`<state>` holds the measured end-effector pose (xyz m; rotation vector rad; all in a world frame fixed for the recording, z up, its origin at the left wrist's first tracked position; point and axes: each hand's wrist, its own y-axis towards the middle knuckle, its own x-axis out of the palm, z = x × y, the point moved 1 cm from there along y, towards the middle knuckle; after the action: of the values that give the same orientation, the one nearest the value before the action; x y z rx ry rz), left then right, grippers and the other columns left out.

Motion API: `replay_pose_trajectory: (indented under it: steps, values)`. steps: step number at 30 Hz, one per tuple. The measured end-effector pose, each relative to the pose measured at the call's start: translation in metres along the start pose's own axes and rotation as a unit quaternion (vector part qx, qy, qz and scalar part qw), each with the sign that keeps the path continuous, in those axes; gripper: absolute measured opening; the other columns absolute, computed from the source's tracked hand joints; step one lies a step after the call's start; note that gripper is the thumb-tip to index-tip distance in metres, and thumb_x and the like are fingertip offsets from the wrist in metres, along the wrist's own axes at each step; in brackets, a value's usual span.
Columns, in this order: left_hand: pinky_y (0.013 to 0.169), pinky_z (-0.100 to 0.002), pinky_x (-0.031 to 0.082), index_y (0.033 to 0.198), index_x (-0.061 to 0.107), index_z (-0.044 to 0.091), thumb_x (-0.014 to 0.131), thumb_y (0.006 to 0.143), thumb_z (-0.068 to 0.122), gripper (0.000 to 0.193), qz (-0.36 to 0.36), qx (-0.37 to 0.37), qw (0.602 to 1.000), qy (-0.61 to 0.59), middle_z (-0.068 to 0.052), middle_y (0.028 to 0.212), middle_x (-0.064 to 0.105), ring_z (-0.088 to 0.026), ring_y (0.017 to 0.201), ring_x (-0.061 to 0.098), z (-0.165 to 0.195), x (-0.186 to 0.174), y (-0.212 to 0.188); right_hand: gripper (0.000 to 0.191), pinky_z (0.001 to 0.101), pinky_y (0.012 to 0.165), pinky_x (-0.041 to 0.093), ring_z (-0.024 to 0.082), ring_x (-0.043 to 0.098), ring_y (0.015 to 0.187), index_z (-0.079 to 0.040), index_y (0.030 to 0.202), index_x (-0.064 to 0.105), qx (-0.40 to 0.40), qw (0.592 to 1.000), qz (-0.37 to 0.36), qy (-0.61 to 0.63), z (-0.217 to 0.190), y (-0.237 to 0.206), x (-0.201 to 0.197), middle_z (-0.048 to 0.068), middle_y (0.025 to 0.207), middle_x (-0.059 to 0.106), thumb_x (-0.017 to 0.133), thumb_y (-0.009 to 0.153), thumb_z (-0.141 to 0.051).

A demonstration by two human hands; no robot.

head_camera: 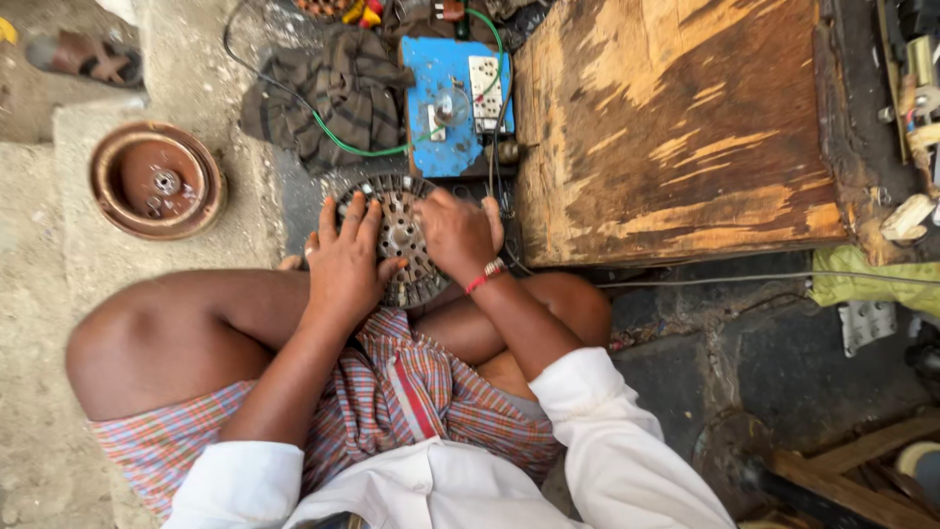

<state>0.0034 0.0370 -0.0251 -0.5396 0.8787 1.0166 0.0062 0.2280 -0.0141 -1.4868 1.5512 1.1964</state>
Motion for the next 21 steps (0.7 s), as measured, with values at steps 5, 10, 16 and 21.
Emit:
replay_pose_trajectory:
  steps: [5, 10, 16, 21]
  values:
    - [0.105, -0.068, 0.038, 0.151, 0.048, 0.007, 0.083, 0.078, 0.044, 0.089, 0.007, 0.002, 1.000, -0.010, -0.016, 0.160, 0.041, -0.048, 0.147, 0.031, -0.0009, -0.0001, -0.0007, 0.013, 0.0514, 0.070, 0.051, 0.039, 0.066, 0.080, -0.014, 0.099, 0.073, 0.017, 1.000, 0.008, 0.010, -0.0022, 0.0014, -0.0002, 0.012, 0.089, 0.064, 0.061, 0.095, -0.016]
    - [0.103, -0.069, 0.038, 0.150, 0.048, 0.007, 0.083, 0.075, 0.045, 0.092, 0.005, 0.005, 1.000, 0.000, -0.017, 0.159, 0.040, -0.049, 0.146, 0.030, -0.0010, 0.0005, -0.0002, 0.012, 0.0506, 0.070, 0.052, 0.038, 0.067, 0.079, -0.014, 0.098, 0.072, -0.010, 0.999, 0.019, 0.024, -0.0021, 0.0037, 0.0002, 0.011, 0.090, 0.067, 0.062, 0.092, -0.017]
    - [0.103, -0.069, 0.039, 0.149, 0.049, 0.008, 0.084, 0.076, 0.044, 0.089, 0.002, 0.008, 1.000, 0.007, -0.018, 0.160, 0.041, -0.049, 0.146, 0.030, -0.0031, 0.0005, -0.0016, 0.016, 0.0492, 0.073, 0.053, 0.037, 0.068, 0.082, -0.014, 0.102, 0.071, -0.013, 0.999, 0.037, 0.036, -0.0032, 0.0026, 0.0031, 0.012, 0.094, 0.067, 0.059, 0.092, -0.014]
    - [0.104, -0.069, 0.040, 0.152, 0.048, 0.007, 0.084, 0.077, 0.046, 0.091, 0.015, 0.013, 1.000, -0.007, -0.018, 0.160, 0.042, -0.049, 0.146, 0.031, -0.0040, 0.0009, -0.0029, 0.011, 0.0512, 0.073, 0.052, 0.038, 0.067, 0.082, -0.015, 0.096, 0.072, 0.014, 0.999, -0.002, -0.030, -0.0044, 0.0054, 0.0046, 0.012, 0.091, 0.067, 0.061, 0.096, -0.016]
